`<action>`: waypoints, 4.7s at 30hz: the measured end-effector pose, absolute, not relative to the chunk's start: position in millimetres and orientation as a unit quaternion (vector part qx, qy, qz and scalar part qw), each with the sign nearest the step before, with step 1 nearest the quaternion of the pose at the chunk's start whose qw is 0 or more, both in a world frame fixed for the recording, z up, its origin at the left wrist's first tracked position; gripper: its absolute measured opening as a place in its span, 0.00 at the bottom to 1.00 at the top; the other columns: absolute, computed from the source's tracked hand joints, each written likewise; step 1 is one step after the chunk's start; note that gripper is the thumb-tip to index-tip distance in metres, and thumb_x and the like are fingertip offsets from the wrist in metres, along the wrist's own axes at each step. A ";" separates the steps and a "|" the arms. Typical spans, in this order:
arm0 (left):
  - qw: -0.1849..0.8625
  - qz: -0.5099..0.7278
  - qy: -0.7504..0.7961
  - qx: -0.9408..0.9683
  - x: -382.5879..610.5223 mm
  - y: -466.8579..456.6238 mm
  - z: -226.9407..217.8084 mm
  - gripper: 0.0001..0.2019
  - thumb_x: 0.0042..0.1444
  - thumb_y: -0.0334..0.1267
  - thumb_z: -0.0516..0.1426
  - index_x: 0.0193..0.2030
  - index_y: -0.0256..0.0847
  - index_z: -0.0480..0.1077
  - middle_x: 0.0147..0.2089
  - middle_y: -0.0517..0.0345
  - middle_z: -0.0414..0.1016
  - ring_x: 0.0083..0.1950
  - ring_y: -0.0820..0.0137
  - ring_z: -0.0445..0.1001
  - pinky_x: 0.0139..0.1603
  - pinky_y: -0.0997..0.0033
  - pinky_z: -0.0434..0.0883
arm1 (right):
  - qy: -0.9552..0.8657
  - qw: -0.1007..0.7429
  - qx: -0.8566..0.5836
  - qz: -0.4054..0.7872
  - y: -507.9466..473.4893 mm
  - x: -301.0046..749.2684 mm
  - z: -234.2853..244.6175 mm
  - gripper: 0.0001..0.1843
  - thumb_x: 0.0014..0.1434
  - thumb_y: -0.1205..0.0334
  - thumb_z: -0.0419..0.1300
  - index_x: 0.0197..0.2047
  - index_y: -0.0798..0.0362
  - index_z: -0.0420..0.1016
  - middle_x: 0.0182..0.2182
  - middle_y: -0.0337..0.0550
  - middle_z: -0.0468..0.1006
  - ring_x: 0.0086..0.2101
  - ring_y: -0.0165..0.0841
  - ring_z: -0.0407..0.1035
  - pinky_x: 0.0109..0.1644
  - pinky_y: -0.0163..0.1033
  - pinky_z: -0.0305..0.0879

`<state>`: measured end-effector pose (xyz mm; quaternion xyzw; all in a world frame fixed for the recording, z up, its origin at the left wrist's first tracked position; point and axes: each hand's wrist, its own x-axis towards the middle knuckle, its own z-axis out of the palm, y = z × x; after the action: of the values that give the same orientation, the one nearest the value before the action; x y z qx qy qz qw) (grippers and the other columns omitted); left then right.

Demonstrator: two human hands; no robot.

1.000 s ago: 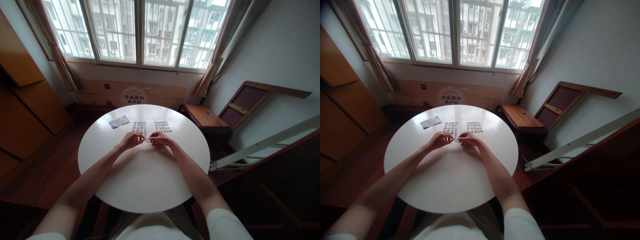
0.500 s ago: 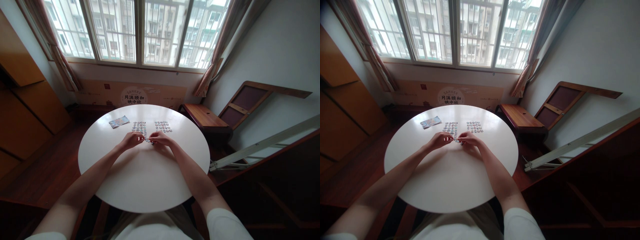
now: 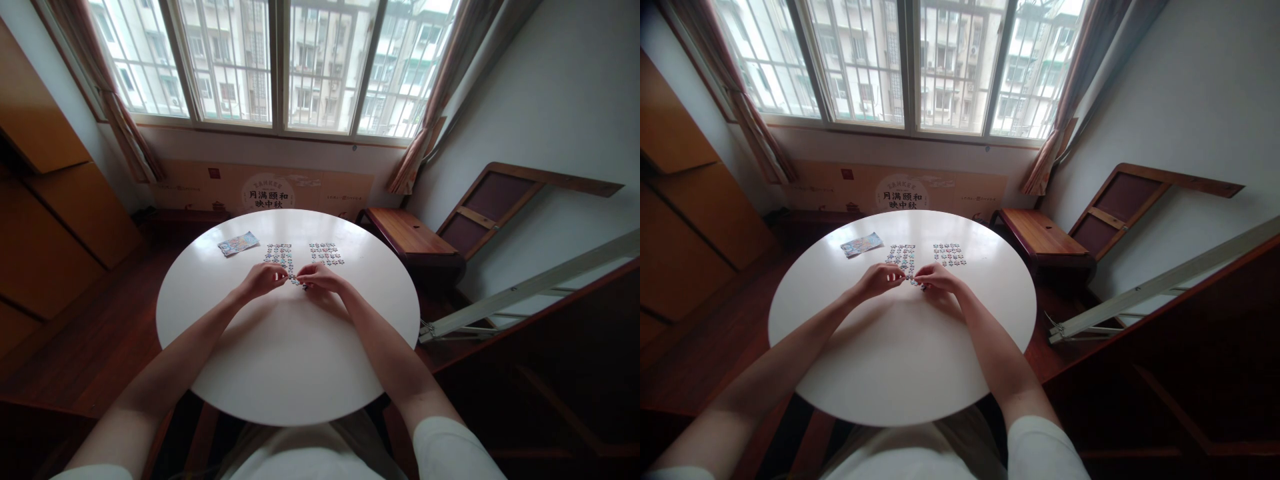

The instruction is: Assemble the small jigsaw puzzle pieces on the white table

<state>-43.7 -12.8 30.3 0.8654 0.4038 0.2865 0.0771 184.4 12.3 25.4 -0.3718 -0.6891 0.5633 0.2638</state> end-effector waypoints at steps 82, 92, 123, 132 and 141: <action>0.090 0.263 0.410 0.868 -41.6 -16.5 31.0 0.07 0.54 0.35 0.55 0.34 0.43 0.76 0.28 0.63 0.77 0.28 0.74 0.72 0.31 0.77 0.65 | -0.690 0.264 -0.361 0.569 12.9 184.8 23.3 0.19 0.44 0.51 0.70 0.33 0.58 0.75 0.23 0.39 0.74 0.22 0.25 0.63 0.25 0.31 0.56; 0.097 0.262 0.412 0.867 -41.0 -17.8 32.5 0.07 0.54 0.35 0.55 0.34 0.42 0.76 0.28 0.63 0.77 0.28 0.74 0.72 0.32 0.78 0.65 | -0.687 0.268 -0.365 0.568 12.4 184.1 24.0 0.19 0.44 0.52 0.70 0.33 0.58 0.75 0.23 0.39 0.75 0.22 0.24 0.64 0.26 0.31 0.58; 0.091 0.262 0.411 0.869 -42.4 -15.4 29.9 0.07 0.54 0.35 0.56 0.35 0.42 0.76 0.28 0.62 0.77 0.27 0.75 0.72 0.31 0.78 0.65 | -0.696 0.269 -0.358 0.561 13.6 183.9 21.8 0.19 0.44 0.51 0.70 0.33 0.58 0.76 0.24 0.40 0.75 0.23 0.25 0.64 0.26 0.32 0.58; 0.083 0.260 0.414 0.869 -42.0 -15.4 29.3 0.08 0.56 0.36 0.55 0.35 0.42 0.77 0.29 0.61 0.77 0.28 0.74 0.73 0.31 0.78 0.65 | -0.696 0.269 -0.360 0.560 15.1 183.8 19.2 0.20 0.45 0.51 0.70 0.33 0.58 0.75 0.24 0.40 0.75 0.24 0.25 0.64 0.26 0.31 0.58; 0.054 0.255 0.417 0.871 -43.8 -12.5 26.9 0.11 0.59 0.39 0.53 0.35 0.42 0.77 0.31 0.59 0.79 0.30 0.72 0.73 0.32 0.76 0.65 | -0.686 0.281 -0.349 0.573 11.8 183.8 23.2 0.20 0.48 0.52 0.69 0.39 0.56 0.74 0.27 0.41 0.77 0.27 0.27 0.67 0.29 0.31 0.62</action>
<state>-43.8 -12.5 26.9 0.8708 0.4167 0.2555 0.0538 183.8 11.8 23.2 -0.3492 -0.6862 0.5727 0.2814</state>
